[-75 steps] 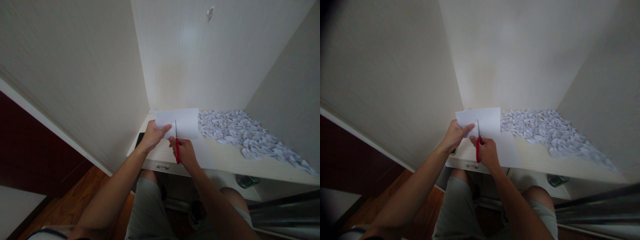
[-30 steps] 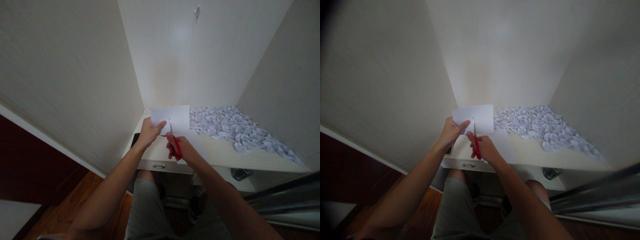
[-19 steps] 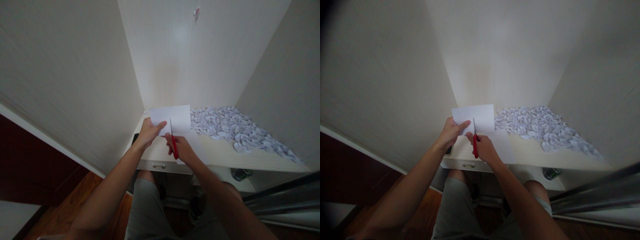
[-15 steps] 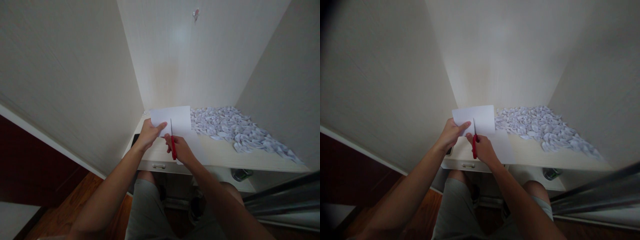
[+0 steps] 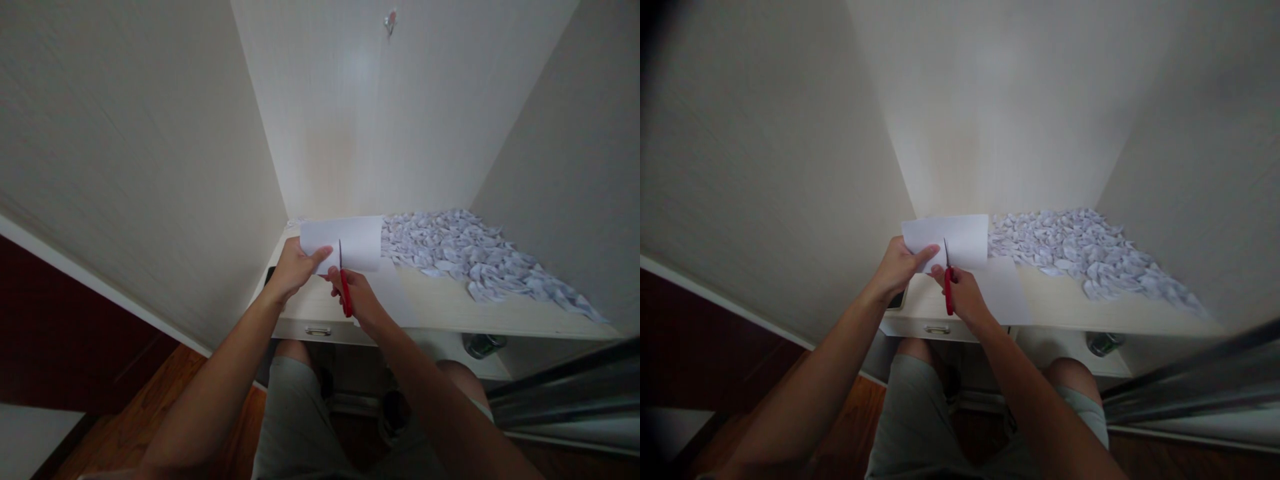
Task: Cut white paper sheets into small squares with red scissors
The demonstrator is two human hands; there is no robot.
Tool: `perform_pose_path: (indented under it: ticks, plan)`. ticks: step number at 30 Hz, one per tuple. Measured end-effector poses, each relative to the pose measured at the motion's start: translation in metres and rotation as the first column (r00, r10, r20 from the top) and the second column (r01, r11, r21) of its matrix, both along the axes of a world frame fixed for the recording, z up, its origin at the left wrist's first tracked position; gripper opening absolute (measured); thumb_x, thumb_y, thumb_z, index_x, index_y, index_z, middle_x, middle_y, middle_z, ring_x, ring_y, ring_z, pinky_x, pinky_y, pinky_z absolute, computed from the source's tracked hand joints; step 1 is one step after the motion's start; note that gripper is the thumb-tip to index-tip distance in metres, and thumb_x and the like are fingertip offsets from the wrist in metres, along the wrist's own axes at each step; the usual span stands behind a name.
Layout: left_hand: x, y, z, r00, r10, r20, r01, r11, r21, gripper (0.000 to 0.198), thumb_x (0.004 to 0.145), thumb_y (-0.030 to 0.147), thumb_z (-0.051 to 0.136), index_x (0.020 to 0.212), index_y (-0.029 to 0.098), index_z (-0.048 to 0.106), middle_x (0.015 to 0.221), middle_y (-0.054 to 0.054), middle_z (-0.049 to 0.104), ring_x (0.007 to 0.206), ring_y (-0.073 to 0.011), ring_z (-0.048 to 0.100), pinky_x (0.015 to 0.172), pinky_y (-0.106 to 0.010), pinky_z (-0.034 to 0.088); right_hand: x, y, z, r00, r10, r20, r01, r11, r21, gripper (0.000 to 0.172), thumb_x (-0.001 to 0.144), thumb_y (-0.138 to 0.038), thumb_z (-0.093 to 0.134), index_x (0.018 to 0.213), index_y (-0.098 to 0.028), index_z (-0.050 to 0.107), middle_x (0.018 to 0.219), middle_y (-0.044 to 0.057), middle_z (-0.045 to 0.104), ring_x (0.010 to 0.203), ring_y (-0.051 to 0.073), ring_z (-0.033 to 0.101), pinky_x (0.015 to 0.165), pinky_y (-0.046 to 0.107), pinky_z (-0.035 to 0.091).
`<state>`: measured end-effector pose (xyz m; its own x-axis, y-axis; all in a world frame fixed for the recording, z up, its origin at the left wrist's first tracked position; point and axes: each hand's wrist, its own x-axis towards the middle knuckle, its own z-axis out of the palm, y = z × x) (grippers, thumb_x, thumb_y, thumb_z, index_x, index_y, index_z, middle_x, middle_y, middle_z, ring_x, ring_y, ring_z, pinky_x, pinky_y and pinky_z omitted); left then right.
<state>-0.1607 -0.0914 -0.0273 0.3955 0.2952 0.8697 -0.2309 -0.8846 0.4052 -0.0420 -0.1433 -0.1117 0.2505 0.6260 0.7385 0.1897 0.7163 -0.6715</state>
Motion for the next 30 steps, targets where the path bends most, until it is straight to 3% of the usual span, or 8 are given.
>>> perform_pose_path:
  ticks: [6,11,20,24,30]
  plan:
    - [-0.003,0.005,-0.002,0.993,0.119,-0.016,-0.116,0.987,0.114,0.031,0.077,0.037,0.077,0.09,0.009,0.072,0.08,-0.008,0.072,0.068,-0.0175,0.064,0.061,-0.026,0.052,-0.004,0.001,-0.001,0.999,0.025,-0.047,-0.023,0.999,0.028,0.074,0.073,-0.087,0.056,0.079,-0.015,0.068,0.063,0.001,0.055,0.052,0.011,0.044,0.049,0.026,0.033]
    - [-0.002,0.01,-0.009,0.991,0.13,0.014,-0.13,0.98,0.15,0.029,0.08,0.038,0.075,0.087,0.01,0.072,0.08,-0.009,0.072,0.071,-0.0183,0.065,0.064,-0.027,0.053,0.0,0.007,-0.001,0.999,0.019,-0.045,-0.017,0.999,0.034,0.067,0.071,-0.084,0.061,0.065,-0.018,0.06,0.057,0.0,0.052,0.051,0.011,0.043,0.05,0.026,0.033]
    - [-0.001,0.013,-0.012,0.993,0.115,-0.036,-0.11,0.986,0.126,0.03,0.078,0.04,0.076,0.082,0.011,0.071,0.073,-0.007,0.07,0.064,-0.0173,0.064,0.058,-0.026,0.053,0.001,0.016,-0.009,0.997,-0.079,-0.009,0.079,0.996,0.05,0.069,0.079,-0.083,0.053,0.059,-0.018,0.058,0.057,0.003,0.057,0.053,0.013,0.051,0.053,0.026,0.038]
    - [0.0,0.012,-0.012,0.994,0.1,-0.044,-0.096,0.992,0.078,0.029,0.076,0.039,0.076,0.081,0.01,0.071,0.071,-0.007,0.069,0.063,-0.0174,0.064,0.055,-0.025,0.052,-0.001,0.016,-0.011,0.988,-0.153,0.002,0.153,0.988,0.026,0.07,0.082,-0.082,0.052,0.054,-0.018,0.057,0.052,0.003,0.056,0.049,0.012,0.048,0.052,0.026,0.036]
    - [0.001,0.004,-0.015,0.995,0.1,-0.011,-0.1,0.995,0.024,0.028,0.074,0.038,0.077,0.075,0.011,0.068,0.065,-0.005,0.066,0.055,-0.0157,0.061,0.049,-0.024,0.05,-0.004,0.014,-0.011,0.99,-0.142,-0.013,0.143,0.989,0.026,0.072,0.082,-0.082,0.052,0.05,-0.018,0.055,0.047,0.001,0.052,0.046,0.011,0.044,0.049,0.025,0.033]
